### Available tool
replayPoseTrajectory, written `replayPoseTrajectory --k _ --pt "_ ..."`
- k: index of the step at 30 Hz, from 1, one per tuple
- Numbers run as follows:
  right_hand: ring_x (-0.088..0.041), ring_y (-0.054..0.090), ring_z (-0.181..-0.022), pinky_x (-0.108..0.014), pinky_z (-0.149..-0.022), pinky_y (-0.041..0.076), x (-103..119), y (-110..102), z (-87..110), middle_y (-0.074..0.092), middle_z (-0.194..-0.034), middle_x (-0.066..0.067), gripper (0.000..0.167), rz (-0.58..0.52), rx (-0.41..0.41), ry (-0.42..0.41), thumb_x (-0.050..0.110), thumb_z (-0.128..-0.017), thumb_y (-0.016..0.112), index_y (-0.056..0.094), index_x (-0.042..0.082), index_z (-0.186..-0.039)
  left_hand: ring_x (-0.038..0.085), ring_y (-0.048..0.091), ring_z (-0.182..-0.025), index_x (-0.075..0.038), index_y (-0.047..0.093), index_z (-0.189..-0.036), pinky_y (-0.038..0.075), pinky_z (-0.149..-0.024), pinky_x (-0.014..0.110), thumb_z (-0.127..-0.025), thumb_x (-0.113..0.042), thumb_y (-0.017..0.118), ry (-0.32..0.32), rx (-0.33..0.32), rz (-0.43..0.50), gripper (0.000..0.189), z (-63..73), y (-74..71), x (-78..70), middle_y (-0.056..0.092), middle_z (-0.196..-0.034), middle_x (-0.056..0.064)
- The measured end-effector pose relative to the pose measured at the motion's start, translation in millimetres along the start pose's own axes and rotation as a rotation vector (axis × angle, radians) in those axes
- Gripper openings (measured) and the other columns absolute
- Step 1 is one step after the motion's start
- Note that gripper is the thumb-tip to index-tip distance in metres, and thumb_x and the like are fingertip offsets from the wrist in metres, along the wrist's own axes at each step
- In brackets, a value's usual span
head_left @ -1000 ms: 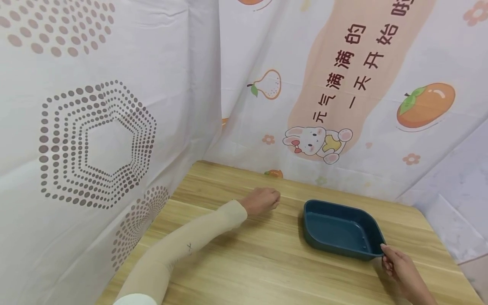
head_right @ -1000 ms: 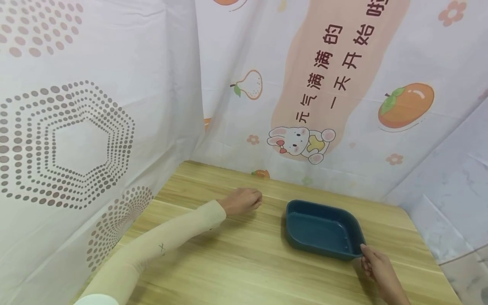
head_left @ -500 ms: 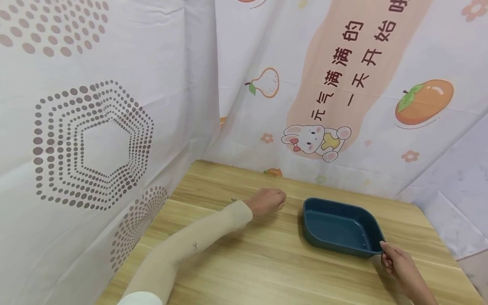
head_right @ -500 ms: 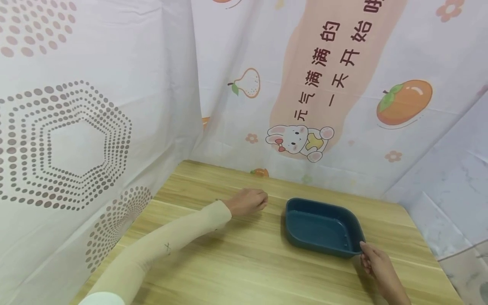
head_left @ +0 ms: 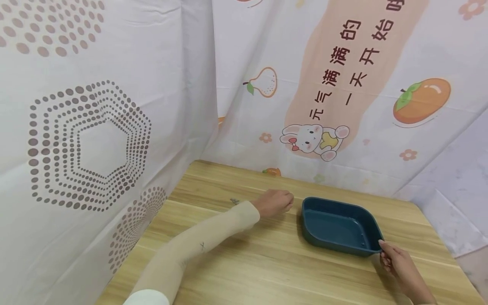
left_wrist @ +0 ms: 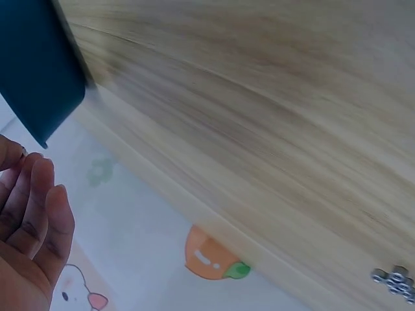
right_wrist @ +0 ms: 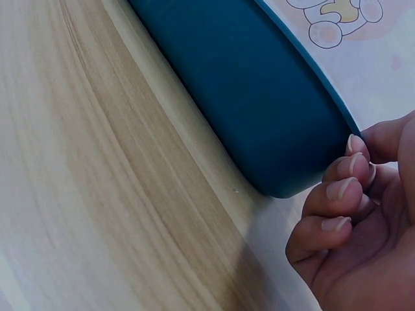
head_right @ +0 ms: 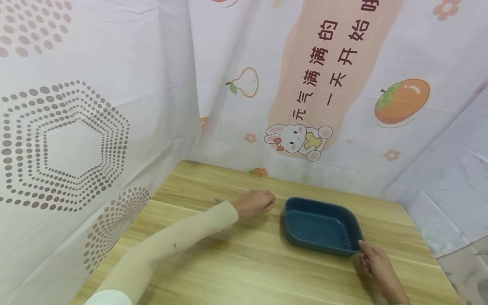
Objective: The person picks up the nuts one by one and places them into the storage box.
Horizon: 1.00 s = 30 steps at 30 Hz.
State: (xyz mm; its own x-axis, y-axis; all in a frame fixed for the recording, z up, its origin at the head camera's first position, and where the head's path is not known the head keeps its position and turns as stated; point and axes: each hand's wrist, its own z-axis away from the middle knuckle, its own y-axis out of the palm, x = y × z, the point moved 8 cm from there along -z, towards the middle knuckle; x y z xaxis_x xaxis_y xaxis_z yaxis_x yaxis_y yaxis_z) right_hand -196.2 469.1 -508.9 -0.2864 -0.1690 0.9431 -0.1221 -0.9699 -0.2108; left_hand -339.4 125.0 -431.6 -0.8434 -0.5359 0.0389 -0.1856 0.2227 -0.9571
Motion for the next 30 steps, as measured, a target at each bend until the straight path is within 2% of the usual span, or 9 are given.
replayPoseTrajectory --k 7,12,19,25,30 --pt "-0.008 0.044 -0.059 -0.023 -0.054 0.042 3 1 0.7 0.048 -0.070 0.003 0.042 -0.003 -0.002 -0.018 0.034 -0.111 0.047 0.052 0.008 -0.078 0.003 0.060 -0.079 -0.016 0.070 -0.101 0.049 -0.066 0.018 -0.106 -0.025 0.057 0.028 -0.001 -0.013 0.017 -8.4 3.8 -10.5 0.065 -0.093 -0.007" --pt "-0.008 0.044 -0.059 -0.023 -0.054 0.042 4 1 1.0 0.049 -0.070 0.004 0.042 -0.007 -0.006 -0.018 0.035 -0.111 0.048 0.053 0.008 -0.078 0.004 0.061 -0.083 -0.016 0.070 -0.101 0.050 -0.067 0.019 -0.106 -0.026 0.058 0.028 0.004 0.011 0.016 -12.4 7.4 -13.9 0.067 -0.097 -0.006" --pt "-0.007 0.045 -0.058 -0.022 -0.053 0.042 3 2 0.5 0.049 -0.070 0.004 0.042 -0.012 -0.008 -0.025 0.035 -0.111 0.048 0.053 0.009 -0.078 0.005 0.065 -0.094 -0.017 0.071 -0.106 0.052 -0.075 0.019 -0.107 -0.027 0.057 0.038 0.014 0.036 0.017 -16.2 9.9 -21.5 0.070 -0.106 -0.005" --pt "-0.008 0.044 -0.058 -0.023 -0.053 0.042 2 2 -1.0 0.049 -0.070 0.004 0.042 -0.007 -0.008 -0.028 0.035 -0.111 0.048 0.053 0.008 -0.079 0.003 0.062 -0.087 -0.017 0.070 -0.104 0.049 -0.071 0.015 -0.106 -0.026 0.058 0.066 0.019 0.038 0.014 -17.8 11.1 -30.3 0.067 -0.100 -0.006" --pt "-0.008 0.044 -0.058 -0.023 -0.053 0.042 4 2 -0.7 0.048 -0.070 0.004 0.042 -0.009 -0.006 -0.033 0.035 -0.111 0.048 0.053 0.008 -0.079 0.005 0.062 -0.088 -0.016 0.069 -0.105 0.049 -0.073 0.016 -0.107 -0.025 0.056 0.086 0.007 0.049 0.016 -20.0 9.5 -35.3 0.067 -0.099 -0.005"
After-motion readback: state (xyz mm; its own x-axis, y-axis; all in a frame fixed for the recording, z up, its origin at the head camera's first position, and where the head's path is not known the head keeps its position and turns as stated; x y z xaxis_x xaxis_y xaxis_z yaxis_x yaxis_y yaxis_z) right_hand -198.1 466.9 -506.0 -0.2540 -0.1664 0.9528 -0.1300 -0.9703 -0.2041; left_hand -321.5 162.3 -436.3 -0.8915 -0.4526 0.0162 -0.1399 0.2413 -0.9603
